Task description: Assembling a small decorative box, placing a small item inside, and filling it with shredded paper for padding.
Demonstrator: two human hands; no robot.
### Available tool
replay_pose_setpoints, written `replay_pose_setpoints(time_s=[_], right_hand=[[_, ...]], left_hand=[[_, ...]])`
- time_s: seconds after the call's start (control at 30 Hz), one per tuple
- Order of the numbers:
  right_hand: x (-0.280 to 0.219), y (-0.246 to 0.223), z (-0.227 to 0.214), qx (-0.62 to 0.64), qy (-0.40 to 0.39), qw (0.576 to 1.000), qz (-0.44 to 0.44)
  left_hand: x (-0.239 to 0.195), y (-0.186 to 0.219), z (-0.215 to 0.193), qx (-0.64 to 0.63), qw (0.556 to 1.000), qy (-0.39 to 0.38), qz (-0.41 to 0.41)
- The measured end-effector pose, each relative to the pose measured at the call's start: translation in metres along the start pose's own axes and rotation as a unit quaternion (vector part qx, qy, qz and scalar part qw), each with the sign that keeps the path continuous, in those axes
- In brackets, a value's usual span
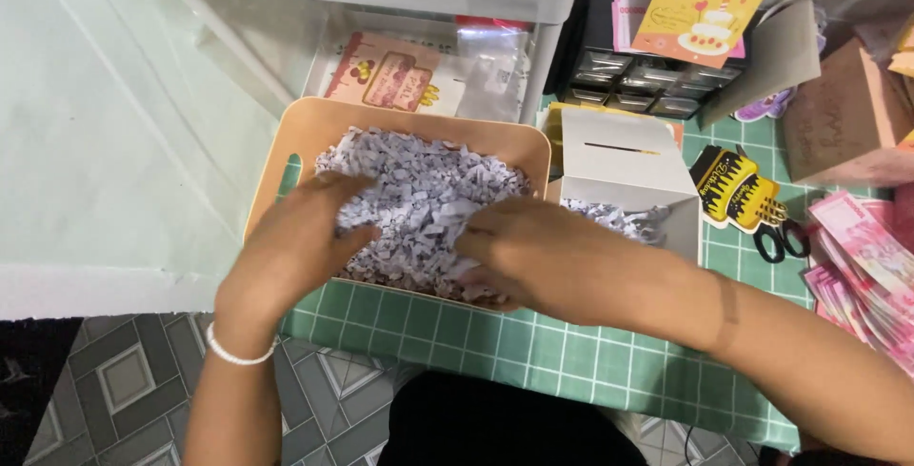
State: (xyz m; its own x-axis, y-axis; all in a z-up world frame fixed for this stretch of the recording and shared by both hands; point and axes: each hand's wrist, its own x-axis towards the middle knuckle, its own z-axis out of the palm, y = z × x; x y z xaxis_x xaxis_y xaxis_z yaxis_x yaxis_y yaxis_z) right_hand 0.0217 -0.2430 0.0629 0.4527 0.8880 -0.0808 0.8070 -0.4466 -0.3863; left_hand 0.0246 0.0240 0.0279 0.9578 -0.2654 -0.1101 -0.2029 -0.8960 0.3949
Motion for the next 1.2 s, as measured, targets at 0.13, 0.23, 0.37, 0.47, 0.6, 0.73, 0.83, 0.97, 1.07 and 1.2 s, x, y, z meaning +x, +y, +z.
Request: replay_pose_setpoints(time_s=[0.13,0.23,0.37,0.47,0.6,0.73,0.83,0.97,1.07,1.2], right_hand=[[-0.04,-0.015,-0.046,0.061,0.108,0.992,0.018],[-0.068,-0.012,-0.057,0.061,0.121,0.989,0.067],[-0.092,-0.011,-0.064,0.083,0.167,0.979,0.087],[-0.107,-0.009,-0.066,0.094,0.242,0.963,0.076],[-0.125,-0.001,-0.064,0.088,0.271,0.953,0.102],[-0.137,0.008,-0.064,0.067,0.284,0.952,0.096],[-0.146,0.008,-0.068,0.068,0.296,0.945,0.121],[-0.155,0.007,-0.07,0.062,0.327,0.933,0.134],[-0.16,0.006,-0.07,0.051,0.33,0.933,0.133],[-0.163,0.008,-0.069,0.07,0.326,0.936,0.113]], left_hand=[[0.01,0.002,0.003,-0.027,0.998,0.035,0.052],[0.008,0.012,-0.016,-0.067,0.993,0.076,0.068],[0.001,0.024,-0.04,-0.076,0.986,0.124,0.075],[-0.006,0.037,-0.057,-0.08,0.974,0.184,0.108],[-0.018,0.071,-0.074,-0.08,0.966,0.225,0.101],[-0.017,0.111,-0.075,-0.078,0.954,0.228,0.181],[-0.006,0.145,-0.065,-0.116,0.931,0.204,0.28],[0.014,0.189,-0.033,-0.206,0.922,0.092,0.315],[0.035,0.201,-0.001,-0.138,0.929,-0.04,0.341],[0.056,0.203,0.03,-0.066,0.937,-0.17,0.298]])
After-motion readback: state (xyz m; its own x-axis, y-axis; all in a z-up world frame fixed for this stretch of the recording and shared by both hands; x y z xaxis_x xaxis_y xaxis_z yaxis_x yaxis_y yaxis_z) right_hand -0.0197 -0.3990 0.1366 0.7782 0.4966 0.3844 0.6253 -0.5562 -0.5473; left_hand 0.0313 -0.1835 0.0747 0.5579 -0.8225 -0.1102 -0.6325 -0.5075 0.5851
